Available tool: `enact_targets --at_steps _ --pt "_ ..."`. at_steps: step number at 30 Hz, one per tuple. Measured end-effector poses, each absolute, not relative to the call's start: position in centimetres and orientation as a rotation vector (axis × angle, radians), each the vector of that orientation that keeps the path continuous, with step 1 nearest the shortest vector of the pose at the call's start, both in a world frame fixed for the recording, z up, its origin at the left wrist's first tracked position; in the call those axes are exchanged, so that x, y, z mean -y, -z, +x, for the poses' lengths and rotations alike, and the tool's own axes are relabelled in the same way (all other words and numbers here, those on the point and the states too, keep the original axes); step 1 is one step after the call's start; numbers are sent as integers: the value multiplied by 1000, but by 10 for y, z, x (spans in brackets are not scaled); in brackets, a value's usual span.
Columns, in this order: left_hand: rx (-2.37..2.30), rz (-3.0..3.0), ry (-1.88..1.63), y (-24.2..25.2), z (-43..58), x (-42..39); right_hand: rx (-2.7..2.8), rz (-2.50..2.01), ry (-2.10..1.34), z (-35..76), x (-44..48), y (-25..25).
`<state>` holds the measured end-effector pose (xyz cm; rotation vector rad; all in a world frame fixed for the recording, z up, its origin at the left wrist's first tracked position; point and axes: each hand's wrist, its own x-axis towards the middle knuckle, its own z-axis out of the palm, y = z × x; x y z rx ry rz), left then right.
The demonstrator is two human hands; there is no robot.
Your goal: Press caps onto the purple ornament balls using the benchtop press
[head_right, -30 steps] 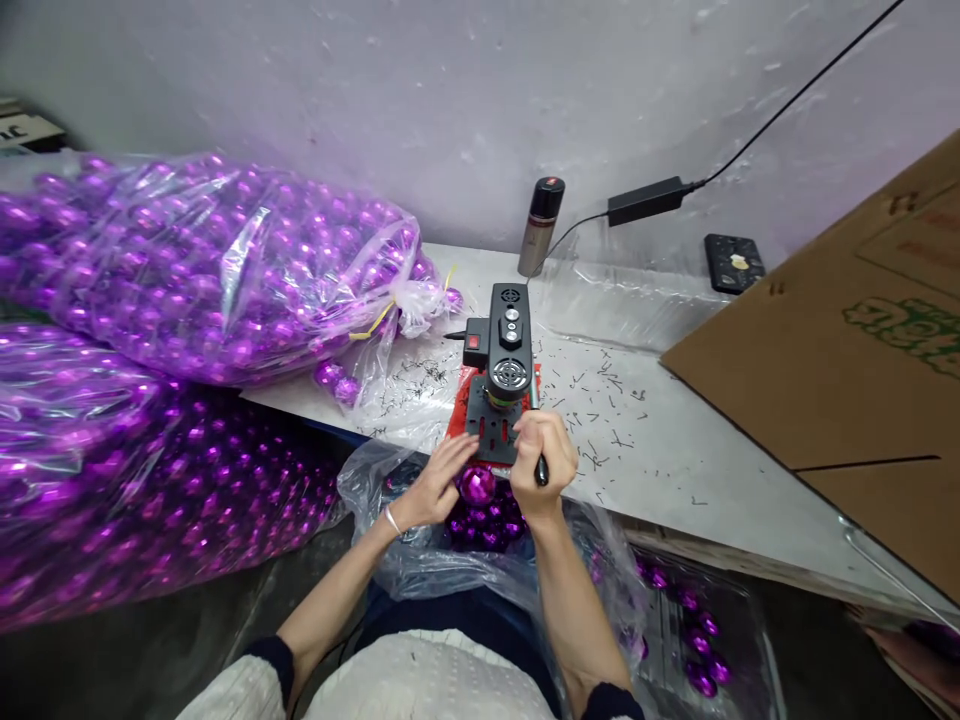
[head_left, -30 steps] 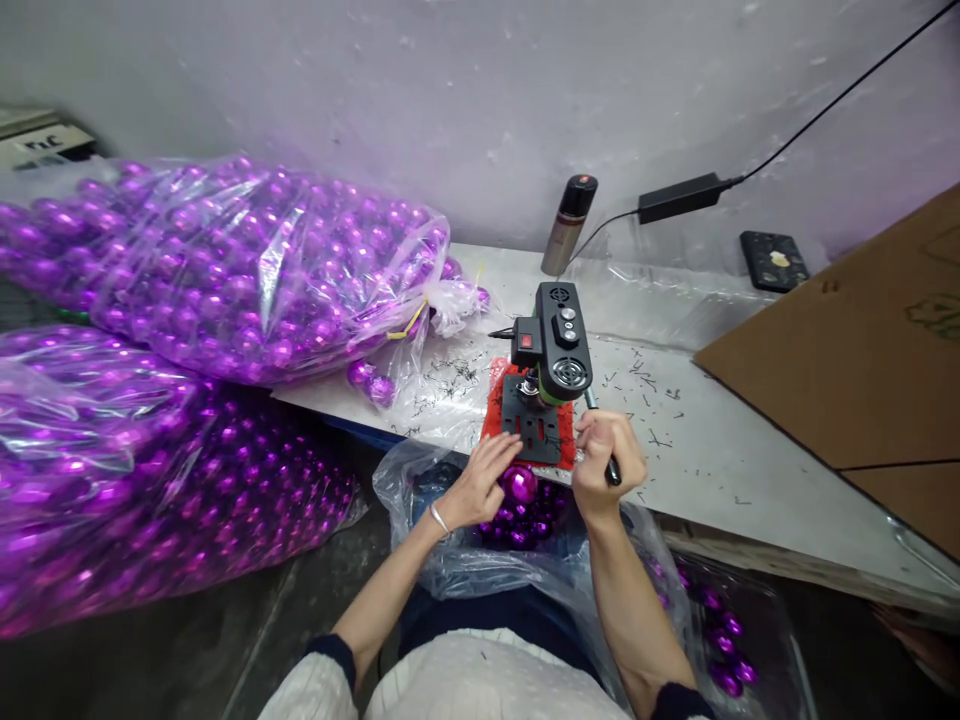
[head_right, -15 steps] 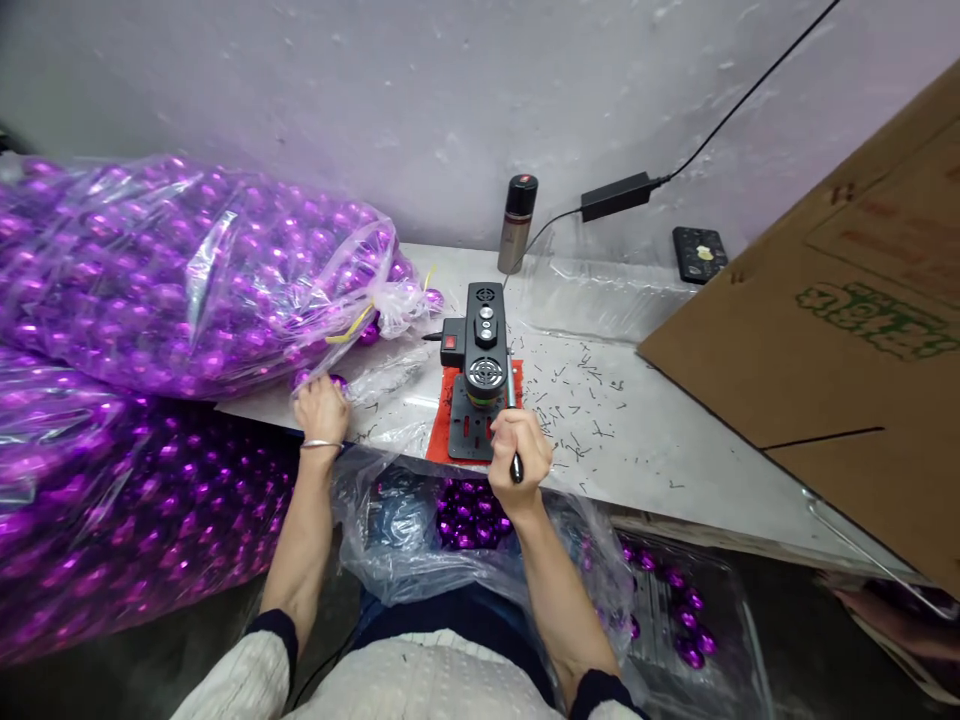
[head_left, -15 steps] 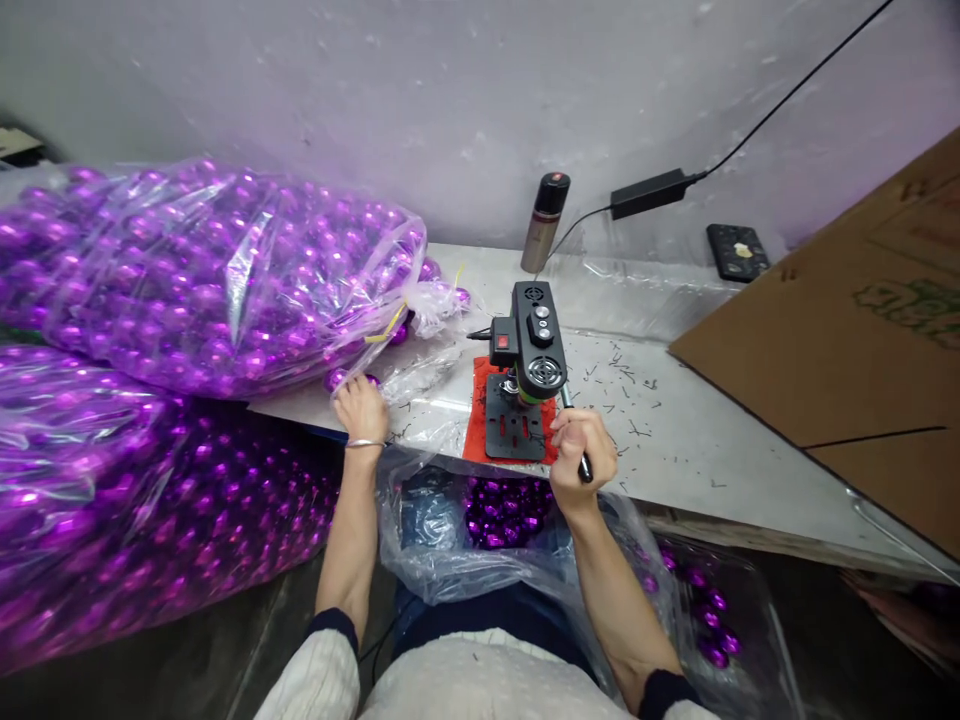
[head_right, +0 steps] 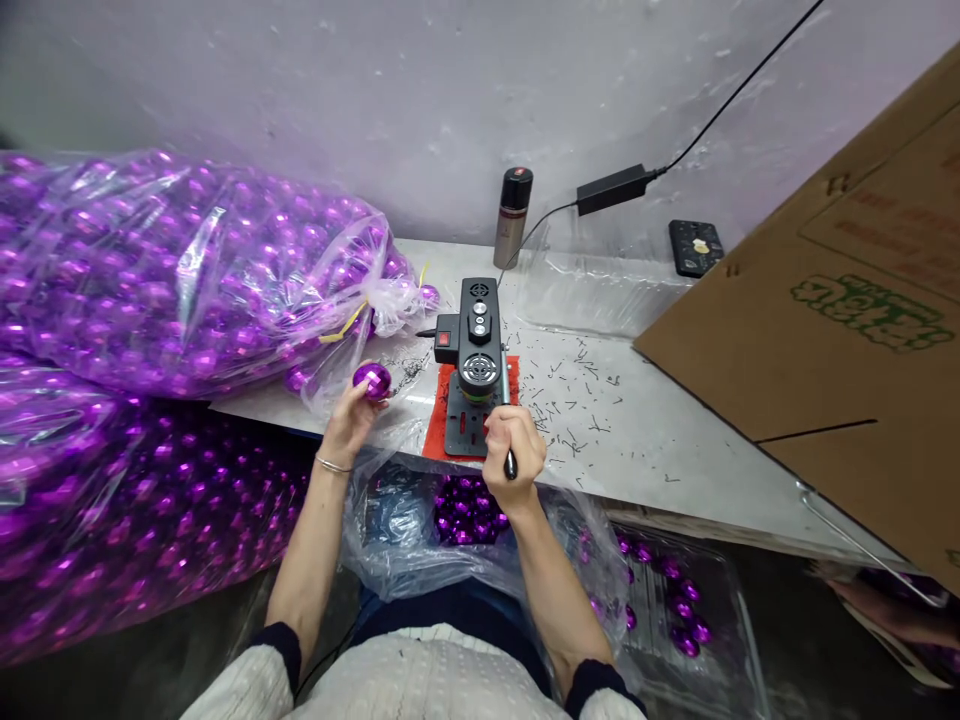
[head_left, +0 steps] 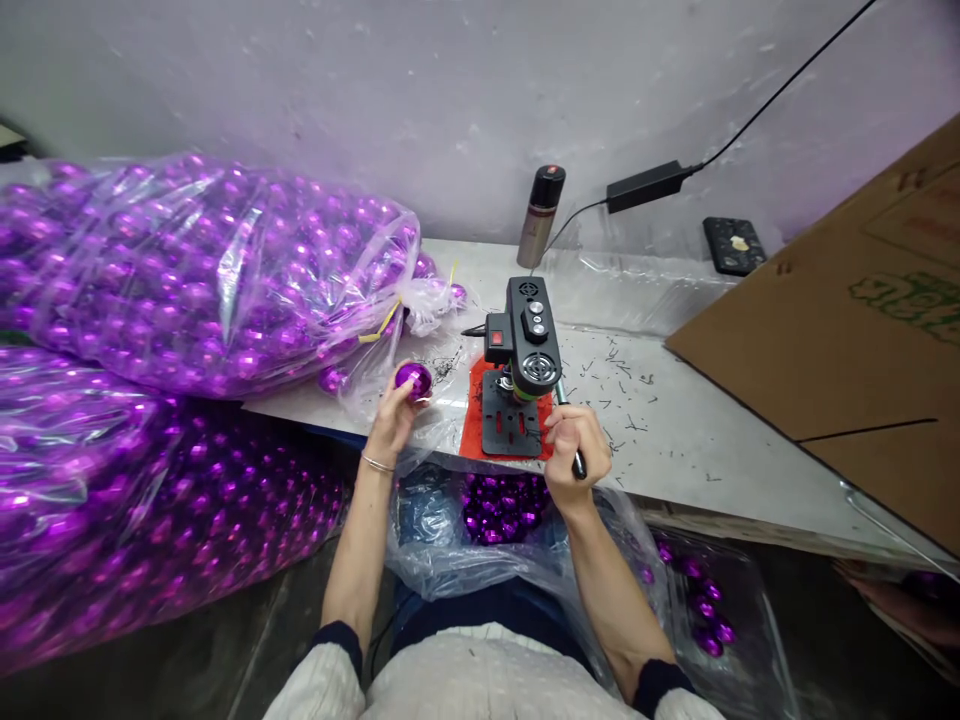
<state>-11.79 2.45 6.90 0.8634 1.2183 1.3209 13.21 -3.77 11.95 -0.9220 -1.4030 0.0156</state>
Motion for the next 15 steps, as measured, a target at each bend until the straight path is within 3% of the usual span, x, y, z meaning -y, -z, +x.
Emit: enact_targets --at_steps 15 --pt "-802 258 -1037 -60 -45 0 1467 -960 -59 138 36 -146"
